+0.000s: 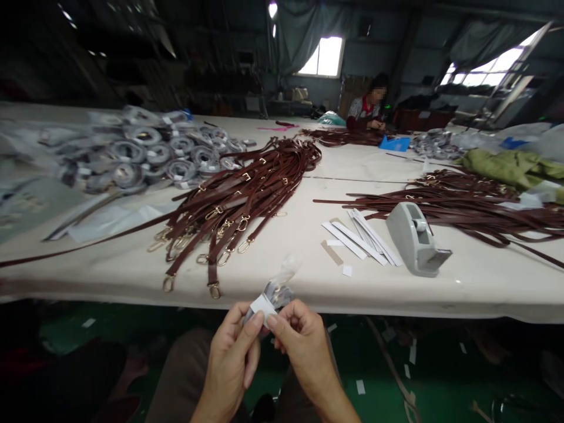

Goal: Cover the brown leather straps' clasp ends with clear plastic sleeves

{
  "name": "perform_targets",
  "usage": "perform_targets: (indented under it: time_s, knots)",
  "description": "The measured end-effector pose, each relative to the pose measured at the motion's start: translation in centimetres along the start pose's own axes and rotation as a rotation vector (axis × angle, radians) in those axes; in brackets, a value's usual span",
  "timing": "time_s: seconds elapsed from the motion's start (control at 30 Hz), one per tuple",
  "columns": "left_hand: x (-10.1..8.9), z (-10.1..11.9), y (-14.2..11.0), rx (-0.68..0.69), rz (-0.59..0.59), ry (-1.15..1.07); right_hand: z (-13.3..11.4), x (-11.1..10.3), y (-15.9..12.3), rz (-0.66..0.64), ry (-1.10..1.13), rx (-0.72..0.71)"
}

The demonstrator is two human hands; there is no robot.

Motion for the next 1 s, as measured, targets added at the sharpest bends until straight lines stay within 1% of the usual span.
perform_targets:
  time_s: [0.1,0.27,0.4,0.47,0.6,0.73,0.83,0.9,0.93,1.0]
  knots:
    - [-0.2,-0.1,-0.3,0.003,0.006,-0.010,-0.1,0.4,0.0,0.011,-0.017,0.000]
    - [-0.5,-0.3,-0.2,0.007,-0.027,-0.052,0.1,0.8,0.3,-0.028,0.008,-0.016]
    - [-1.1,-0.7,0.1,-0.026,0.078,-0.101,0.5,0.9,0.1,-0.073,-0.044,-0.016]
    - [-1.1,-0.5,0.2,-0.040,0.094,-0.131,0.4,1.0,-0.2,-0.071,-0.072,-0.035]
    - [-0.6,0.1,-0.1,-0.087,0.071,-0.164,0.3,1.2,-0.9,0.012,-0.119,-0.093]
    - [-0.5,0.1,-0.6,-0.107,0.039,-0.173,1.1,1.4,-1.1,0.089,-0.148,-0.148]
    - [-0.2,-1.0,-1.1,-0.137,0.022,-0.177,2.1,1.2,-1.1,0.128,-0.173,-0.151]
    - [0.2,-2.0,-1.4,-0.131,0.035,-0.206,2.8,0.5,-1.3,0.178,-0.181,-0.128]
    - [0.5,-2.6,-1.5,-0.111,0.045,-0.224,3.2,0.1,-1.3,0.208,-0.182,-0.103]
    - [0.8,-3.5,-1.4,-0.014,0.069,-0.263,4.3,-1.2,-1.2,0.270,-0.192,-0.023]
Point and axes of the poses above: each hand's wrist, its own y-axis towards the middle knuckle, its own x-axis out of the palm, z = x × y, the point moved 5 cm from there along y, towards the middle knuckle, and after that the axes turned 15 degrees about x, right-handed, at the moved point
